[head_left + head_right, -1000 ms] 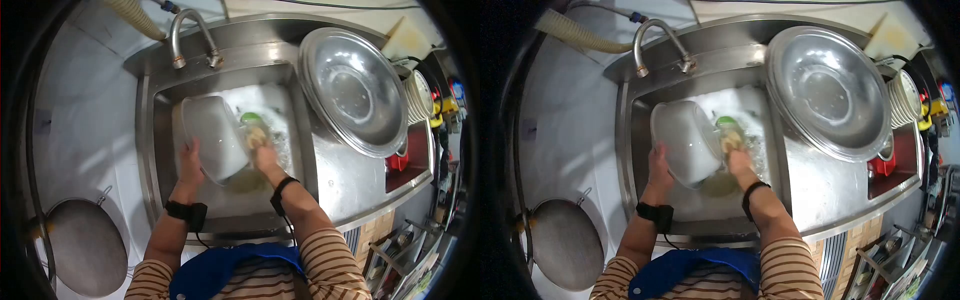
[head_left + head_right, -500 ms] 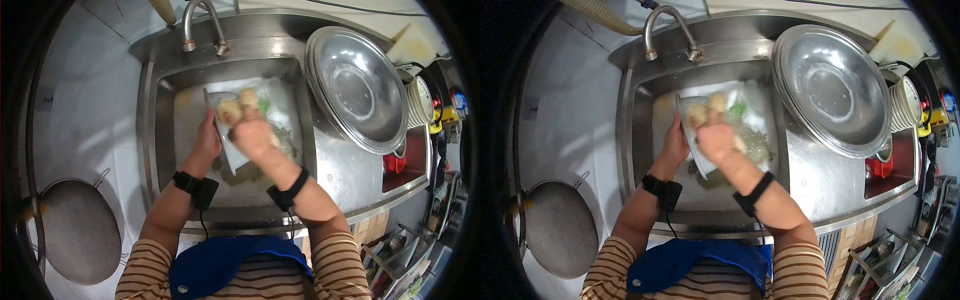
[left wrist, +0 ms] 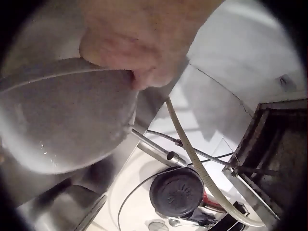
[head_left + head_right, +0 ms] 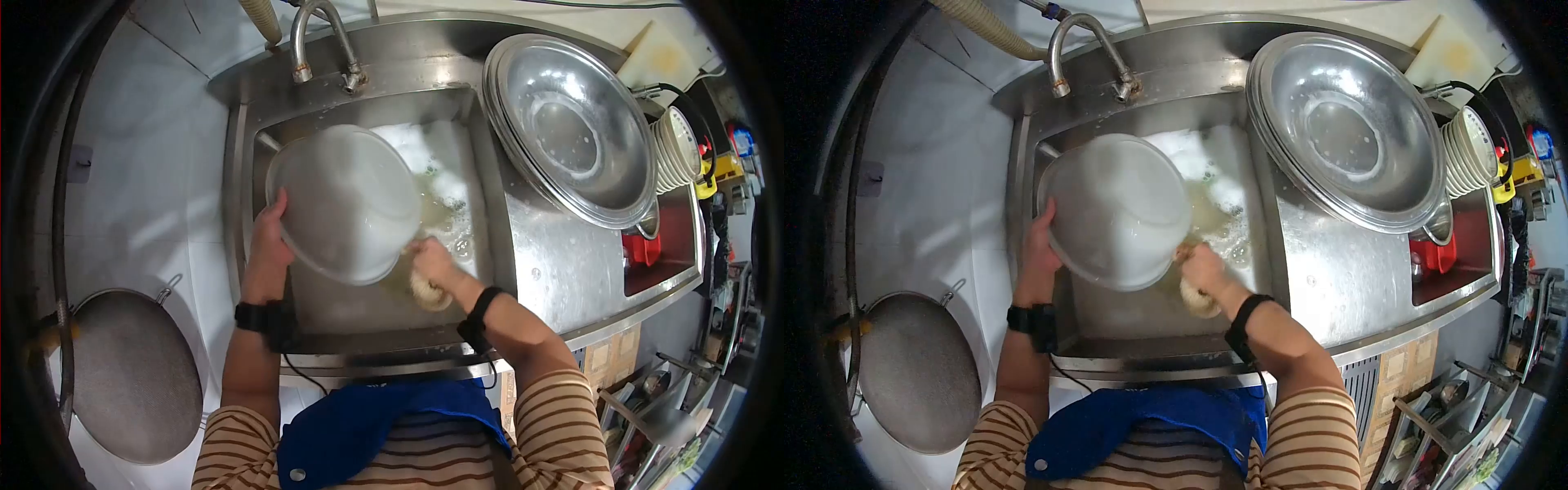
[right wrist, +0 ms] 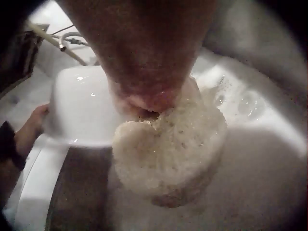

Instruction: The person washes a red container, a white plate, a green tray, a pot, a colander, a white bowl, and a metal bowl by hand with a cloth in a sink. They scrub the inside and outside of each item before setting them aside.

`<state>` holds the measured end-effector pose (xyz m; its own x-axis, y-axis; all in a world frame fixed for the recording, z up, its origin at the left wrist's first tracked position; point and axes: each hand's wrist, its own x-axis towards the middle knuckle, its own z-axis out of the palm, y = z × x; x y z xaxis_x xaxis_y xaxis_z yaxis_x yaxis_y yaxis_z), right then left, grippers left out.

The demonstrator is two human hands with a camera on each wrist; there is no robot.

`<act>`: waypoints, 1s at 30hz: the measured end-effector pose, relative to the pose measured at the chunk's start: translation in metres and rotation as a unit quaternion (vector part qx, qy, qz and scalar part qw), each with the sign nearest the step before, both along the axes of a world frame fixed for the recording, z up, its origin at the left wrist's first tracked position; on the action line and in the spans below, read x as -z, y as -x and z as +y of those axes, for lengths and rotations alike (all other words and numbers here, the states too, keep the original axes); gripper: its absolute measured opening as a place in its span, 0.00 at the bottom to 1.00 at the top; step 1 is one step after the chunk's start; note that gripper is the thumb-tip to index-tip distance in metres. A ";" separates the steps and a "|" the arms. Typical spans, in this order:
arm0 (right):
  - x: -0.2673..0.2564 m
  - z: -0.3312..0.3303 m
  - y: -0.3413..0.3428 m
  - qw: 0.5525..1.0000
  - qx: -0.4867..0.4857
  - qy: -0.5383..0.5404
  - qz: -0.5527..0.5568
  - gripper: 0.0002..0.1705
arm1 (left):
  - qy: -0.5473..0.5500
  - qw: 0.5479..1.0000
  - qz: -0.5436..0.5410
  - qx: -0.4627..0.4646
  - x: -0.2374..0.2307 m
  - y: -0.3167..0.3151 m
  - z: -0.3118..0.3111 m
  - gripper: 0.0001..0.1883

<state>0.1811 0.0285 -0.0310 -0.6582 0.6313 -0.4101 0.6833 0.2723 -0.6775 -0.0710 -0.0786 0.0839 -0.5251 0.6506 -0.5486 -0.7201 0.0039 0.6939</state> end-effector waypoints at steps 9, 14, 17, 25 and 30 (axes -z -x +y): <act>-0.046 0.114 0.048 0.971 0.041 0.195 0.130 0.18 | 0.111 0.921 0.216 0.303 -0.018 -0.053 -0.005 0.17; -0.092 0.057 0.082 0.923 -0.207 -0.286 0.157 0.19 | 0.130 0.931 0.226 0.255 0.000 -0.063 0.036 0.18; -0.124 0.018 0.071 0.933 -0.171 -0.275 0.158 0.20 | 0.070 0.948 0.205 0.233 0.018 -0.049 0.030 0.19; 0.015 0.026 0.045 0.972 0.168 -0.032 0.160 0.23 | 0.055 0.992 0.104 0.035 0.033 -0.023 -0.010 0.23; -0.058 -0.001 0.055 0.963 0.097 -0.164 0.190 0.21 | 0.046 0.993 0.104 0.004 0.054 -0.015 -0.018 0.22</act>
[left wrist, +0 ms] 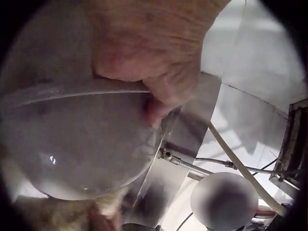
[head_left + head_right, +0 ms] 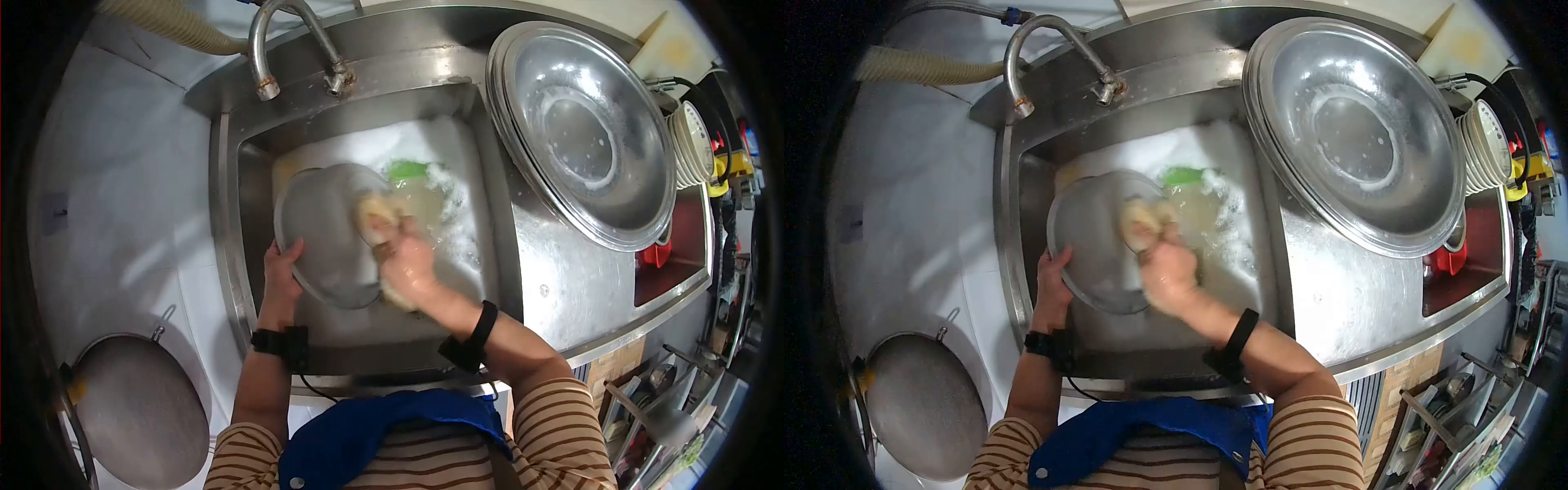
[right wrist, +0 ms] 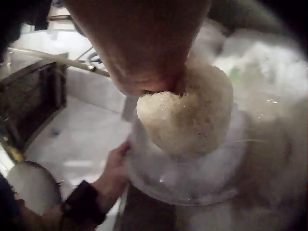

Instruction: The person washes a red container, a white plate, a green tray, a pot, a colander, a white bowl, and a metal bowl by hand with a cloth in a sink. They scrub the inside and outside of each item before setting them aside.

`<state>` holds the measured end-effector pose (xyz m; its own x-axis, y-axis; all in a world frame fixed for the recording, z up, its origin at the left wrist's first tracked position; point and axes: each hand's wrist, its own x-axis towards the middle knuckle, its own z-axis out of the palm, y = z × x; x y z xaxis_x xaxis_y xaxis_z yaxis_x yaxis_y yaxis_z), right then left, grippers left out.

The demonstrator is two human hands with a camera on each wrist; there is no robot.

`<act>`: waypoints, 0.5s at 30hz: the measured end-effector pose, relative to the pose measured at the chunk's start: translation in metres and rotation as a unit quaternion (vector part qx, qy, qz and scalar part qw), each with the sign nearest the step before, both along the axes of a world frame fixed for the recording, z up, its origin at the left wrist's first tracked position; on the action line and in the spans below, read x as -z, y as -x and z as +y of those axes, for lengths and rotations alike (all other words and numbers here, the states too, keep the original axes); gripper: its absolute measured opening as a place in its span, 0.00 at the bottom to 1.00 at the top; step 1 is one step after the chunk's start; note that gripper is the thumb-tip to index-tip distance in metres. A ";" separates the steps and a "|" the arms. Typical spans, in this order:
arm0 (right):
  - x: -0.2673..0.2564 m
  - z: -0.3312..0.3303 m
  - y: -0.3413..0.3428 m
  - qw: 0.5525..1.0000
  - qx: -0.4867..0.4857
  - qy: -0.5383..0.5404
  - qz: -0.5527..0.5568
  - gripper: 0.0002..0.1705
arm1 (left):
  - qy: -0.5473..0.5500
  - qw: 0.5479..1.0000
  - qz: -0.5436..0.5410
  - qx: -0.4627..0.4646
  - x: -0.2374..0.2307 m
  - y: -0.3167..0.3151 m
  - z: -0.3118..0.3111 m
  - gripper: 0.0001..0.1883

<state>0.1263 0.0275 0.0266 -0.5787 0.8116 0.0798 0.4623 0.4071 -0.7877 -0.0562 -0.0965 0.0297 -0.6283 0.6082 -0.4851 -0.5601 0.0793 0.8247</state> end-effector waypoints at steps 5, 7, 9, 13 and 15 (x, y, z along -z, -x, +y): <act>0.011 0.033 0.054 0.996 -0.047 0.023 -0.079 0.24 | 0.009 0.999 -0.029 -0.013 0.003 -0.004 -0.004 0.22; 0.076 0.046 0.061 0.984 -0.043 0.062 -0.161 0.25 | 0.033 0.998 -0.041 -0.035 0.005 -0.002 -0.012 0.23; 0.102 0.053 0.048 0.977 -0.018 0.083 -0.195 0.26 | 0.010 0.999 -0.012 -0.028 0.010 0.001 -0.014 0.21; 0.129 0.049 0.007 0.917 -0.130 0.097 -0.364 0.26 | 0.006 0.996 0.033 0.081 -0.014 -0.008 0.017 0.21; 0.140 0.050 -0.022 0.929 -0.128 0.080 -0.337 0.26 | 0.049 0.944 0.248 0.213 -0.012 -0.018 0.026 0.21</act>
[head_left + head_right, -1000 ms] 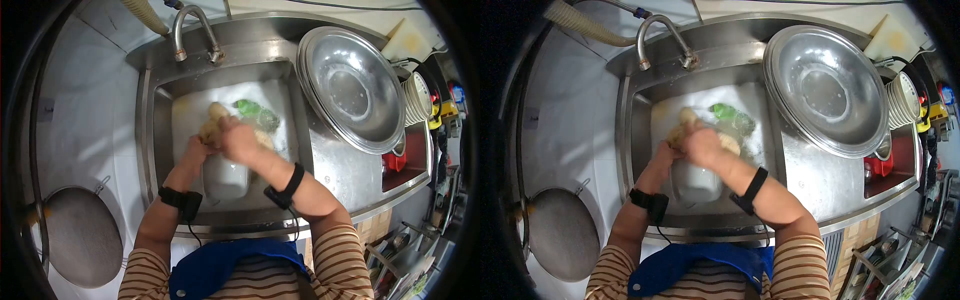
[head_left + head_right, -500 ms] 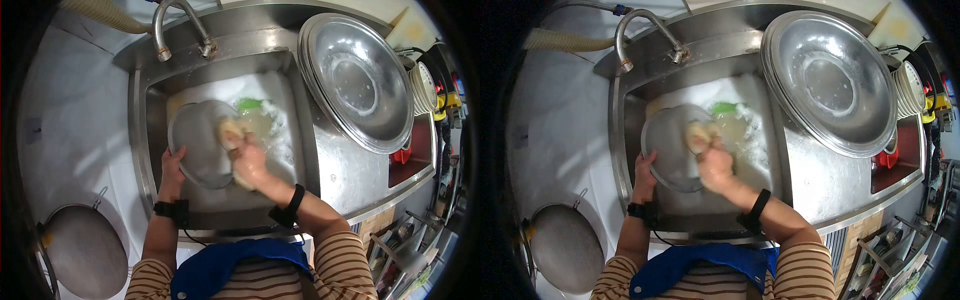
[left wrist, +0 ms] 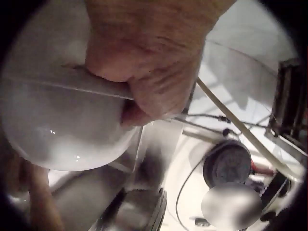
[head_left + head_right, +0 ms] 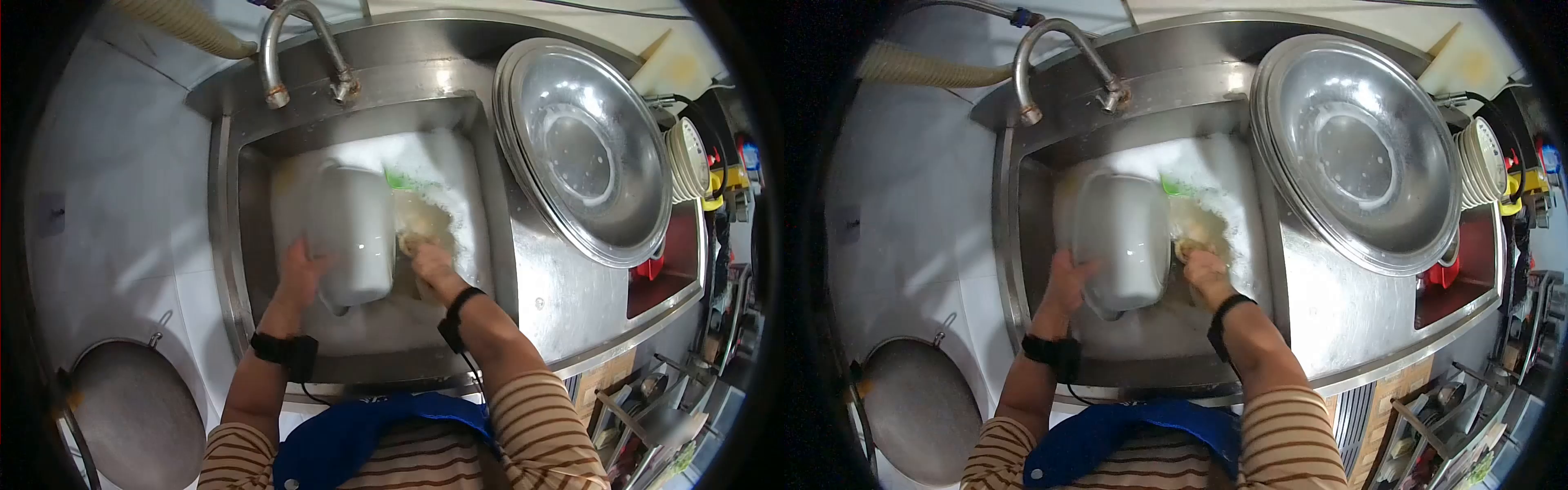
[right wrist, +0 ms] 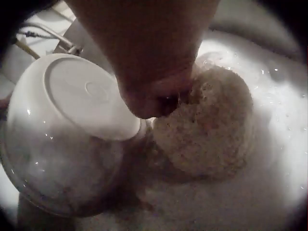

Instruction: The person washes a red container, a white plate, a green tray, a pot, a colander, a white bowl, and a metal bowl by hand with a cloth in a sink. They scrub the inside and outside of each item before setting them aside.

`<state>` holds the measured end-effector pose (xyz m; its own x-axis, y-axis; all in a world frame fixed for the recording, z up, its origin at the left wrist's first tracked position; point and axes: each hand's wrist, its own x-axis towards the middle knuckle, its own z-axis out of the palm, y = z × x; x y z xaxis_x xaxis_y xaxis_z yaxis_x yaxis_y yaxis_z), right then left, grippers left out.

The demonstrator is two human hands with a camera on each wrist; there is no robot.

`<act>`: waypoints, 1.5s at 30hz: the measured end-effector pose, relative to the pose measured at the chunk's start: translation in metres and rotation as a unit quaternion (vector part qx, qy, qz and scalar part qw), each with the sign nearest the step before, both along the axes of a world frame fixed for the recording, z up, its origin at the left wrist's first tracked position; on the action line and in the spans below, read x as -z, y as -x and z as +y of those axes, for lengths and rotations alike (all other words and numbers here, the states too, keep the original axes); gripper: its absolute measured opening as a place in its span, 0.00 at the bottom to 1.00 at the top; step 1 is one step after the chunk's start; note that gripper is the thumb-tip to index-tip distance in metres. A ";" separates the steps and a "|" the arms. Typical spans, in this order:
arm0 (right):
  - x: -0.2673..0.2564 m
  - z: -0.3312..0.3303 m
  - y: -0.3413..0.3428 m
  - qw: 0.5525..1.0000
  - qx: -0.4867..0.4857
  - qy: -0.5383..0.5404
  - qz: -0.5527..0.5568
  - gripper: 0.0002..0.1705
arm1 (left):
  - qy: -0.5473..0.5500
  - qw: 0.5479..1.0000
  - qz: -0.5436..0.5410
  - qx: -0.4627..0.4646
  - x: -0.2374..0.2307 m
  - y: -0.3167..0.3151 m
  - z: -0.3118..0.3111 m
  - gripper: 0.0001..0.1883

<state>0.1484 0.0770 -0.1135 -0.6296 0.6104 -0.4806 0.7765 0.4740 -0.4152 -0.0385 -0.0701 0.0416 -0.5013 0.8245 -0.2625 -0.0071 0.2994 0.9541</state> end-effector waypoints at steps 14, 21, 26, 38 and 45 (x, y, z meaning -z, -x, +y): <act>-0.146 0.005 -0.035 0.953 0.056 -0.082 0.286 0.29 | 0.204 0.861 0.135 0.445 0.035 -0.077 0.030 0.39; -0.072 0.016 -0.011 0.986 -0.150 -0.047 0.064 0.29 | 0.324 0.833 0.434 -0.113 0.048 0.022 -0.012 0.40; -0.031 -0.029 0.015 0.992 -0.086 -0.031 -0.090 0.20 | 0.057 0.947 0.275 -0.155 0.074 0.005 -0.012 0.32; -0.001 -0.096 0.014 0.934 -0.223 0.118 0.253 0.12 | 0.034 0.937 0.340 -0.070 0.035 0.002 0.009 0.38; 0.008 0.000 0.007 0.993 -0.003 -0.022 0.114 0.11 | 0.156 0.940 0.304 -0.001 0.037 -0.015 0.005 0.36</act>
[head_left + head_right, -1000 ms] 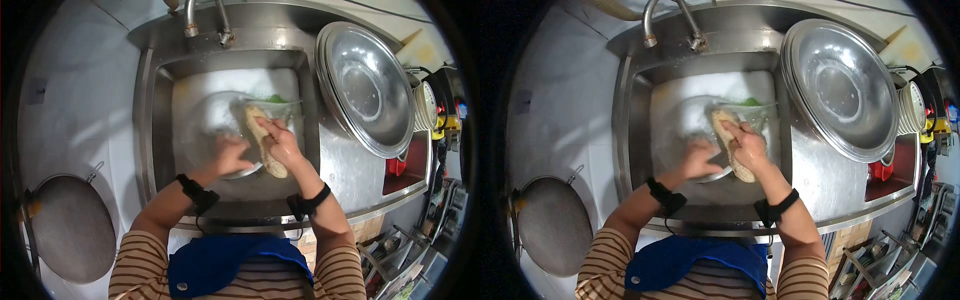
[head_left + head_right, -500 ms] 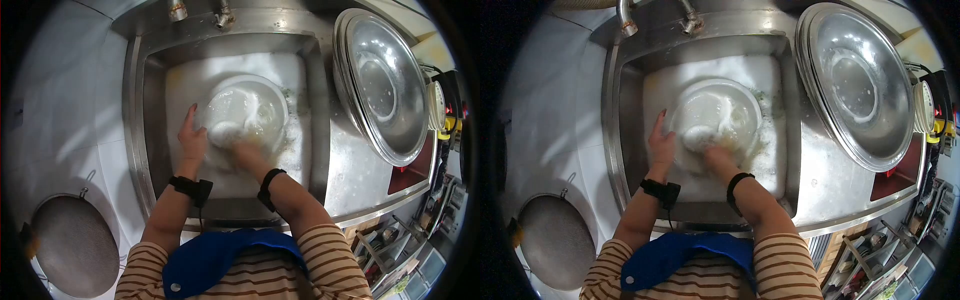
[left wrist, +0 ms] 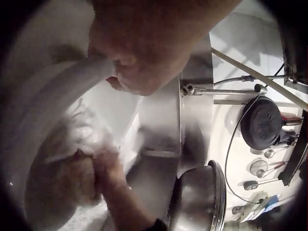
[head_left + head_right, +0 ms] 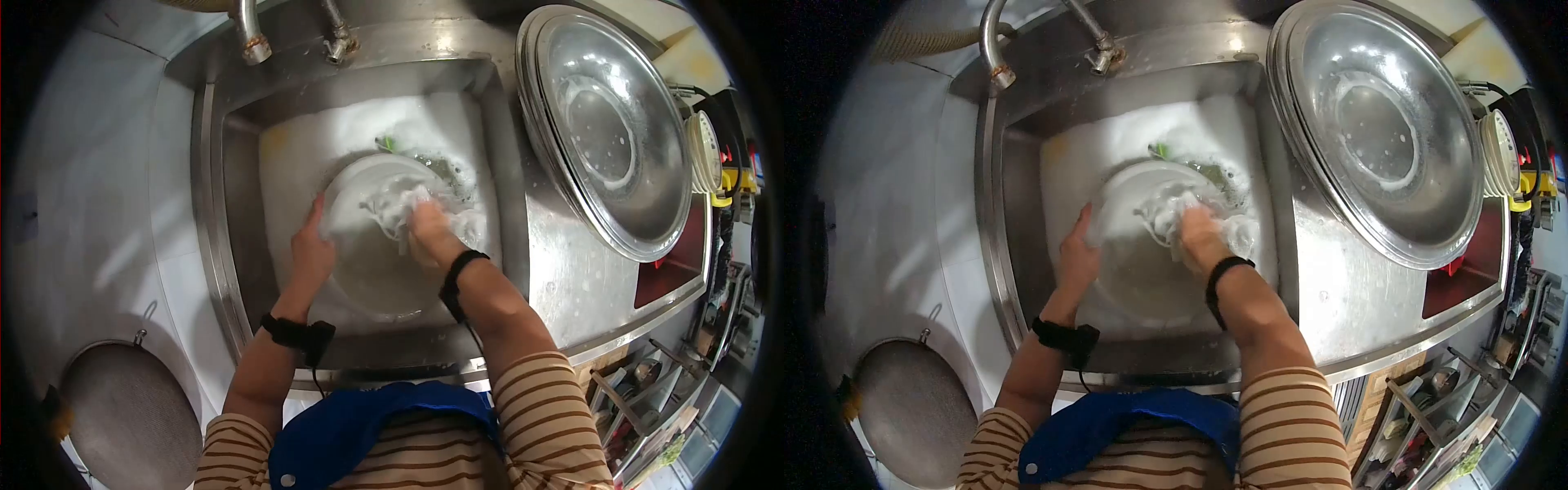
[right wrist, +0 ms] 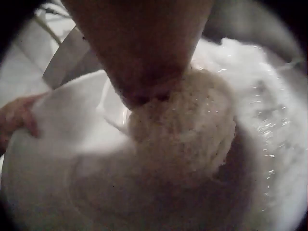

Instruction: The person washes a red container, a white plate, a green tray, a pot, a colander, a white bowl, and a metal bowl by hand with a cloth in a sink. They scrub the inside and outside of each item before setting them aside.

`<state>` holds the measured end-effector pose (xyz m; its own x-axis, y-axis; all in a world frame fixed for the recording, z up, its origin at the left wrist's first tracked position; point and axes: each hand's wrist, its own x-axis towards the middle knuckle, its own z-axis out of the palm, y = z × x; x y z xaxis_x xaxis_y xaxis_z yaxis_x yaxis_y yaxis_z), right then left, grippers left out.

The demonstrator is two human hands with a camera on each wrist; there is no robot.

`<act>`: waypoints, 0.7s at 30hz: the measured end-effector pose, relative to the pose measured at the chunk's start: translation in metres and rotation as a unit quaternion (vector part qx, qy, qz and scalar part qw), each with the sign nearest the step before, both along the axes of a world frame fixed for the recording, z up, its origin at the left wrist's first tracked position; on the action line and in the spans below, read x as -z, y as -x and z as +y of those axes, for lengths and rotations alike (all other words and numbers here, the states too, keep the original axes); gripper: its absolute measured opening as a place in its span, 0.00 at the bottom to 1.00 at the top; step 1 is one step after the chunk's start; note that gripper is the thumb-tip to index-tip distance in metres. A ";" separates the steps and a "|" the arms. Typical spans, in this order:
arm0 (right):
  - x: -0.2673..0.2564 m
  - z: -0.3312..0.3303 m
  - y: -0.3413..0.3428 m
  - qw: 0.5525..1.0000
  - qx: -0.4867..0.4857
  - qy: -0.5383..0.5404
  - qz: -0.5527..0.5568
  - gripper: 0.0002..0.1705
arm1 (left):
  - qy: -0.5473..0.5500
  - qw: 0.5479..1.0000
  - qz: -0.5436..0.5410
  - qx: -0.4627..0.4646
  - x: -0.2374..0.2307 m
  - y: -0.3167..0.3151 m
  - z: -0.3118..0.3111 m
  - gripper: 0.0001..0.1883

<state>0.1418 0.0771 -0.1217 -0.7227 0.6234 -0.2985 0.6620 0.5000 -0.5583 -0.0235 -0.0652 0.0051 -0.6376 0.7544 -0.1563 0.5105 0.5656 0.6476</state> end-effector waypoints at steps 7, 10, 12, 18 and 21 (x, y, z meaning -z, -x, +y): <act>-0.116 -0.032 0.097 0.971 0.025 -0.018 0.236 0.23 | 0.025 0.999 0.040 -0.003 0.032 0.022 -0.009 0.34; -0.161 -0.033 0.102 0.975 0.027 -0.121 0.187 0.25 | 0.048 0.994 0.068 0.076 -0.003 0.008 0.008 0.34; -0.146 -0.015 0.086 0.969 0.046 -0.167 0.176 0.22 | -0.148 0.982 0.065 0.094 -0.012 0.000 0.007 0.35; -0.171 0.021 -0.048 0.971 0.089 -0.220 0.019 0.18 | -0.143 0.923 0.267 0.236 -0.089 -0.034 -0.002 0.36; -0.166 -0.016 -0.111 0.958 -0.044 -0.278 -0.052 0.17 | -0.271 0.859 0.358 0.244 -0.127 -0.041 -0.005 0.35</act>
